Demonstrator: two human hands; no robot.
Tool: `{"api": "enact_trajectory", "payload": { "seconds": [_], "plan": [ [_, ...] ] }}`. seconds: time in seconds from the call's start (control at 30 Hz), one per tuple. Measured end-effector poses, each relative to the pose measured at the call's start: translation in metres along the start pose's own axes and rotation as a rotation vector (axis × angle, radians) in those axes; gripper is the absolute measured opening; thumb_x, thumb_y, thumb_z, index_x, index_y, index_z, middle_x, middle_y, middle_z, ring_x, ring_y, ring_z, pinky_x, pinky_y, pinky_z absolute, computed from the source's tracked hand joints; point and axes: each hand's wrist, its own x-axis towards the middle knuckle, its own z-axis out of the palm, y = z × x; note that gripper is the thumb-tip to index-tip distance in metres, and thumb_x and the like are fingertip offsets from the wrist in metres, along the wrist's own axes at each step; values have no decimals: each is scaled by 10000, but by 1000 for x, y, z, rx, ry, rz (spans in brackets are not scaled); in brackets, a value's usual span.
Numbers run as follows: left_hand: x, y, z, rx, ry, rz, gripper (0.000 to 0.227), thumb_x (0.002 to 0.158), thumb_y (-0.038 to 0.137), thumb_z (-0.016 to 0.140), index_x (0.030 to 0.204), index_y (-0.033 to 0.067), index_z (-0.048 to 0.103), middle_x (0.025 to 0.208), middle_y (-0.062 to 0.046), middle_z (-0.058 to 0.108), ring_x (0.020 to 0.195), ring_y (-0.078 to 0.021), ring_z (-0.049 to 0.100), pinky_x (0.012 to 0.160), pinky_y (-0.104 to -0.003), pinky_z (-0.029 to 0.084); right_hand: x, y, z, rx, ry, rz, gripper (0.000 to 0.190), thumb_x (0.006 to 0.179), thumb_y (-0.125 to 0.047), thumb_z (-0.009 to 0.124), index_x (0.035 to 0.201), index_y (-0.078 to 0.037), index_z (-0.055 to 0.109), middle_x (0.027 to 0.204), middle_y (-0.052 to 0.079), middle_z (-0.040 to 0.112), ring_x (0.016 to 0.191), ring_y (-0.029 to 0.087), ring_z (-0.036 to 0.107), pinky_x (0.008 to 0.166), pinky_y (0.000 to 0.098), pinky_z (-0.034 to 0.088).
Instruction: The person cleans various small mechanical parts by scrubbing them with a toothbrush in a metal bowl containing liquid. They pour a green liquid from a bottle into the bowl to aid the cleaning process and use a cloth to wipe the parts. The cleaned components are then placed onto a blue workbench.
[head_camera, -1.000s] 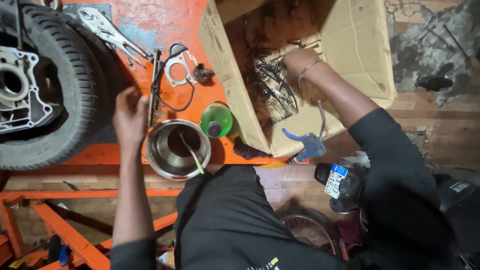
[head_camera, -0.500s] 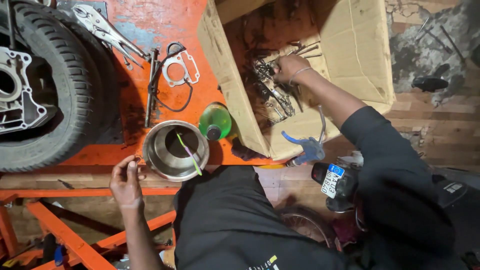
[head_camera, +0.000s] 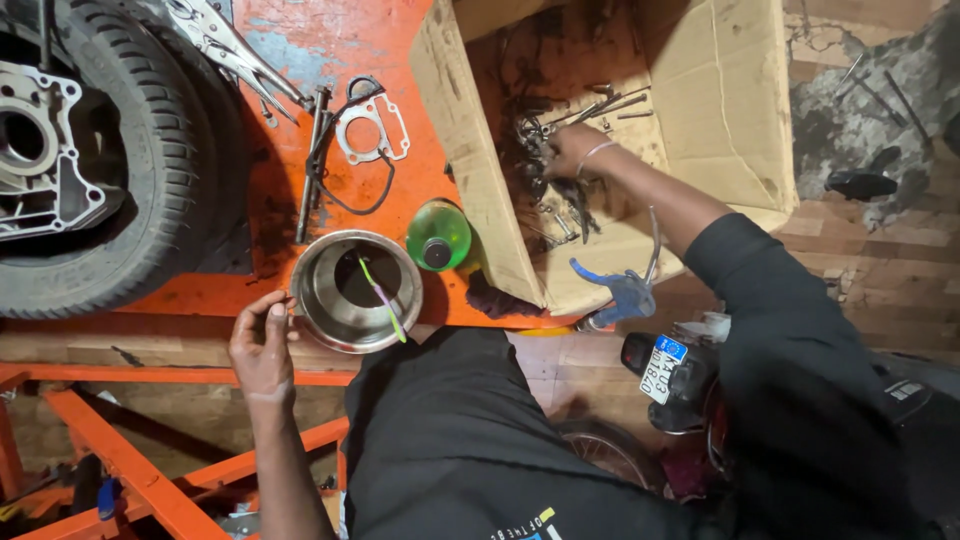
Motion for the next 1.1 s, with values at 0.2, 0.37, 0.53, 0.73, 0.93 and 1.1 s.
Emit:
{"api": "enact_trajectory", "payload": {
  "seconds": [0.2,0.37,0.53,0.73,0.93,1.1],
  "plan": [
    [-4,-1,0,17,-41,16,277,1067,207,649,1241,-8,645,1127,-81,723,914,-77,645,750,-209,512,-18,33,-27,154,-53,8,419,895,-354,706,1207,-76,678,1063,191,728,963,314,692,900,465,558],
    [-3,-5,2,33,-69,27,287,1061,210,651,1254,-3,649,1122,-79,725,886,-76,635,735,-212,513,-52,28,-54,-15,34,-87,395,939,-330,636,1233,-71,677,1053,216,732,956,342,690,920,489,553],
    [-6,-3,1,42,-72,-8,267,1060,197,655,1240,0,658,1104,-86,728,851,-84,635,739,-209,517,-52,46,-47,-97,169,86,355,940,-261,653,1276,-152,693,998,200,767,924,333,730,842,463,599],
    [-3,-17,-2,-51,-96,7,269,1064,200,649,1240,-3,646,1099,-82,724,855,-81,635,732,-206,502,-82,48,-54,84,632,36,241,898,-237,763,1098,-105,787,946,150,772,812,285,706,782,434,577],
    [-11,24,18,3,-113,55,252,1049,176,649,1231,3,660,1089,-67,723,897,-92,656,771,-215,521,-148,11,-87,709,470,11,224,871,-181,813,1087,-146,764,963,13,776,806,85,726,737,250,600],
    [-46,137,85,109,-217,327,192,1029,126,680,1191,23,690,1104,-46,704,968,-109,655,863,-248,548,-211,-6,-106,880,523,-59,246,920,-136,781,1166,-136,773,898,12,758,716,63,625,603,224,501]
  ]
}}
